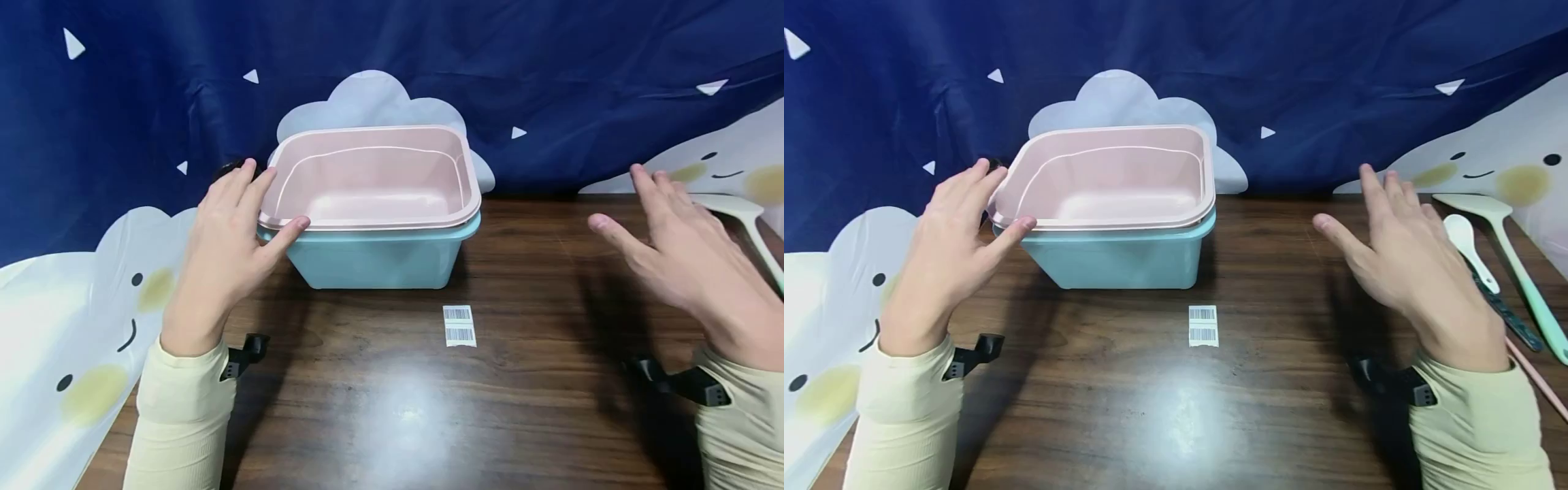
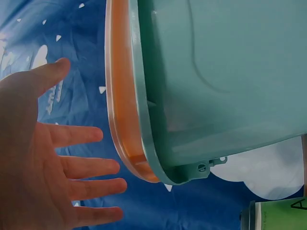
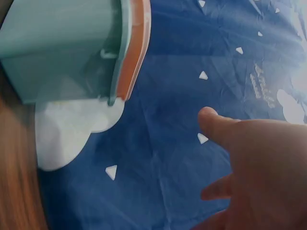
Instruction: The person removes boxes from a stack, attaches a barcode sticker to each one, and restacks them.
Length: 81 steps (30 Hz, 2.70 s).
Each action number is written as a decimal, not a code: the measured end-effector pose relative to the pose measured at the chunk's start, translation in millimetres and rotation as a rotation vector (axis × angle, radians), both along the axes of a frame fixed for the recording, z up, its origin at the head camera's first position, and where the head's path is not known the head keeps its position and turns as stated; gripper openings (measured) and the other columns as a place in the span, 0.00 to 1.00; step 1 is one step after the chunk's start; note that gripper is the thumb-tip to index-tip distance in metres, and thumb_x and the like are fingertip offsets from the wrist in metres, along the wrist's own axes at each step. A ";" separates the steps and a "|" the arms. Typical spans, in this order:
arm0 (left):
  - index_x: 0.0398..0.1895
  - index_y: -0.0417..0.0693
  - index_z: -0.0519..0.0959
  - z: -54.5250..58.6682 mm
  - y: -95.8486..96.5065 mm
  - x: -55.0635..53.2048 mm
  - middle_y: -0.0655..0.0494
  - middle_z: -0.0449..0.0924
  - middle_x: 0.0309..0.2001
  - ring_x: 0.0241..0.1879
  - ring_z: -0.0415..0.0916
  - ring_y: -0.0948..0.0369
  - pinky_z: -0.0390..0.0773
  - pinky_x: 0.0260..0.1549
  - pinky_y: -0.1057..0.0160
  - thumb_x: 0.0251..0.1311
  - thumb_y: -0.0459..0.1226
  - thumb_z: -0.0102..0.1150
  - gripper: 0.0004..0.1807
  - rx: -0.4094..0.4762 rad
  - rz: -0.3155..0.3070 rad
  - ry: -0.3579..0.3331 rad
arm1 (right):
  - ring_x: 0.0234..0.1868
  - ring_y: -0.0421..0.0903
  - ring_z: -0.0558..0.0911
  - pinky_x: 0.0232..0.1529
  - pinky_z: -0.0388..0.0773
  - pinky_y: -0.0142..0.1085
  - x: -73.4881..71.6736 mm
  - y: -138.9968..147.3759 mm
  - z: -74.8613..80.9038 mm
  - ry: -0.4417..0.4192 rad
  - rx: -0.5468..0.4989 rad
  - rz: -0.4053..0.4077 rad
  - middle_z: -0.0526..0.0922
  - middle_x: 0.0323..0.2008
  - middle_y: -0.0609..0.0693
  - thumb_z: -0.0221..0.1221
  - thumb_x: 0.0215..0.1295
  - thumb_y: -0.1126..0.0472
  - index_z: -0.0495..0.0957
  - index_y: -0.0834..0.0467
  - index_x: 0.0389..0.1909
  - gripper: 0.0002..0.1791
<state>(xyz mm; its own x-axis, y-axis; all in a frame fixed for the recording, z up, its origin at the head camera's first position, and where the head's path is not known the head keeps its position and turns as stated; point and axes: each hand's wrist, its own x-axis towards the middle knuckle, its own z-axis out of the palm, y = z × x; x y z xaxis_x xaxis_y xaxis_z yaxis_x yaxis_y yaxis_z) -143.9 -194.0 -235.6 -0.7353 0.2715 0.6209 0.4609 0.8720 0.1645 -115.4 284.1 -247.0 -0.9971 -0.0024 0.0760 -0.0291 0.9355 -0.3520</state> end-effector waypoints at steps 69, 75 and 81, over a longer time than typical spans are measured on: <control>0.62 0.32 0.76 -0.6 -11.8 -6.0 0.32 0.77 0.49 0.48 0.69 0.41 0.67 0.43 0.44 0.66 0.54 0.59 0.35 0.102 0.156 -0.304 | 0.34 0.31 0.74 0.38 0.70 0.16 -38.2 -138.1 -8.6 0.301 -0.634 0.151 0.79 0.41 0.55 0.69 0.63 0.59 0.77 0.65 0.63 0.28; 0.61 0.33 0.77 0.2 -9.8 -5.4 0.33 0.78 0.48 0.50 0.70 0.41 0.67 0.46 0.44 0.65 0.53 0.60 0.34 0.127 0.150 -0.298 | 0.33 0.28 0.75 0.39 0.72 0.14 -38.6 -139.6 -9.8 0.315 -0.675 0.152 0.78 0.40 0.53 0.69 0.62 0.62 0.77 0.66 0.62 0.28; 0.61 0.36 0.78 -0.2 -10.2 -5.3 0.34 0.79 0.47 0.49 0.71 0.42 0.66 0.43 0.45 0.64 0.53 0.62 0.33 0.147 0.158 -0.283 | 0.33 0.26 0.76 0.40 0.74 0.13 -37.7 -140.6 -10.1 0.330 -0.695 0.153 0.78 0.40 0.54 0.70 0.61 0.63 0.78 0.67 0.62 0.28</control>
<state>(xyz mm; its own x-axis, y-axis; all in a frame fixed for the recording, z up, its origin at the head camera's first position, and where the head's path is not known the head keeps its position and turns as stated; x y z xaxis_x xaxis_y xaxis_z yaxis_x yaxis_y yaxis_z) -149.2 -204.1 -235.8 -0.9095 0.0640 0.4107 0.2408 0.8865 0.3951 -153.1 143.4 -257.1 -0.9153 0.0188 0.4024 -0.3446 0.4810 -0.8062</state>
